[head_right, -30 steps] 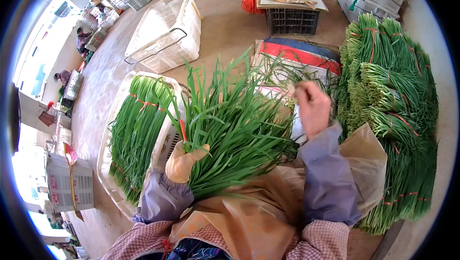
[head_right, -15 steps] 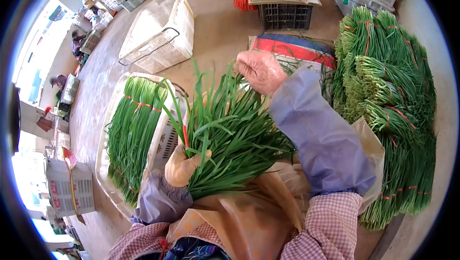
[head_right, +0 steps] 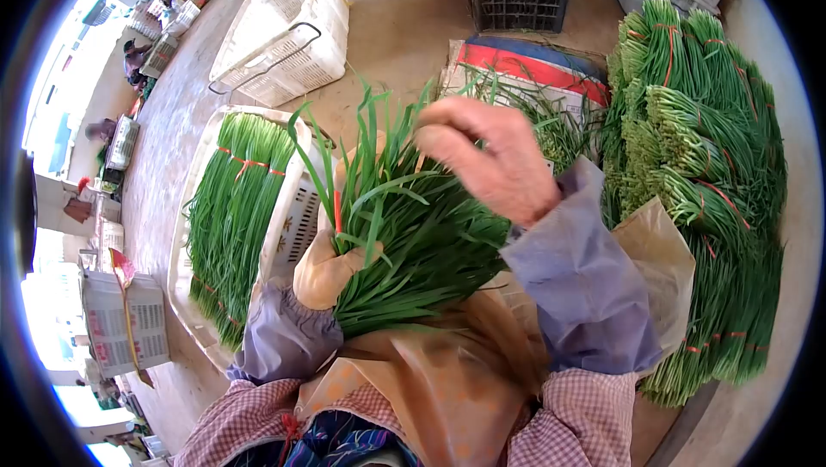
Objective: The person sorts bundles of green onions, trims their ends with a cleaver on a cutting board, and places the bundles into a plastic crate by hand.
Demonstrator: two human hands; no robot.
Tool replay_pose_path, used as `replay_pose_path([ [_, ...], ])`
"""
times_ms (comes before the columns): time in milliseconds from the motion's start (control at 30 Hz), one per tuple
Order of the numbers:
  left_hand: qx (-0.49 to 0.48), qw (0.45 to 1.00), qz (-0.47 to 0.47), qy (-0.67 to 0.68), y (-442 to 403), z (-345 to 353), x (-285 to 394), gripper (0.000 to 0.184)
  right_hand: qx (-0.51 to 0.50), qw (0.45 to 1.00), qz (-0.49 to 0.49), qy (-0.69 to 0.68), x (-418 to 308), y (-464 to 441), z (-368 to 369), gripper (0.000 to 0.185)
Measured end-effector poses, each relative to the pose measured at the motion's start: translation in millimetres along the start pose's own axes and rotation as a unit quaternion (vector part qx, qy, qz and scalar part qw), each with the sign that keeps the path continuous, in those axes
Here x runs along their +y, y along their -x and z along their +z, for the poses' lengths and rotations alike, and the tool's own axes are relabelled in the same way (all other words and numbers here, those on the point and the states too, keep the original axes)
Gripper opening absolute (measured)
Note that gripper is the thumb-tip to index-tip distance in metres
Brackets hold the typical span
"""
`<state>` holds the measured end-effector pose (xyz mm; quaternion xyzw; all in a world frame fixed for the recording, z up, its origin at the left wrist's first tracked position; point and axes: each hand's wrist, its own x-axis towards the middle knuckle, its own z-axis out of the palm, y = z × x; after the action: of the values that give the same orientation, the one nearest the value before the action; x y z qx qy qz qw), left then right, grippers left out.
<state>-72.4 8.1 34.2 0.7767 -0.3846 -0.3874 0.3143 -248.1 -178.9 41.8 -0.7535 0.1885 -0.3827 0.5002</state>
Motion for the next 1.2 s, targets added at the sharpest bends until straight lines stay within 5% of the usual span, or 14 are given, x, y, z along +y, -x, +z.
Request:
replay_pose_path([
  [133,0.014,0.999,-0.031,-0.033,-7,8,-12,0.040,-0.077,0.975,-0.083,0.189,21,0,33,0.018],
  [233,0.027,0.990,0.002,-0.139,-4,4,-6,0.044,0.105,0.939,-0.125,0.304,62,2,31,0.014],
  [333,-0.052,0.995,0.081,0.015,-10,0,-10,0.059,0.265,0.938,-0.041,0.217,45,20,8,0.007],
  [433,-0.079,0.974,0.167,0.133,-16,-5,-15,0.070,0.257,0.908,-0.225,0.241,20,49,13,0.020],
  [500,-0.078,0.951,0.220,0.201,-17,-16,-14,0.077,-0.041,0.956,-0.166,0.237,-3,61,23,0.035],
  [533,-0.079,0.937,0.247,0.235,-17,-23,-15,0.081,-0.083,0.940,-0.149,0.296,13,71,36,0.062],
  [633,-0.058,0.964,0.259,-0.017,-8,-72,-43,0.093,-0.239,0.922,0.117,0.282,54,99,41,0.084],
  [733,-0.229,0.946,0.125,-0.191,18,-86,-42,0.116,-0.277,0.924,0.089,0.249,74,107,50,0.087],
  [767,-0.278,0.923,0.101,-0.246,22,-86,-44,0.122,-0.267,0.939,0.010,0.216,92,110,54,0.085],
  [867,-0.204,0.925,0.107,-0.301,35,-73,-54,0.115,-0.218,0.952,-0.134,0.168,120,119,64,0.077],
  [967,-0.169,0.908,0.152,-0.353,35,-62,-56,0.113,-0.136,0.956,-0.098,0.239,95,111,69,0.064],
  [1000,-0.163,0.905,0.160,-0.360,37,-62,-47,0.106,-0.246,0.901,-0.088,0.347,114,107,65,0.062],
  [1200,0.082,0.813,0.247,-0.520,20,-63,-8,0.094,-0.188,0.942,0.005,0.278,111,110,50,0.053],
])
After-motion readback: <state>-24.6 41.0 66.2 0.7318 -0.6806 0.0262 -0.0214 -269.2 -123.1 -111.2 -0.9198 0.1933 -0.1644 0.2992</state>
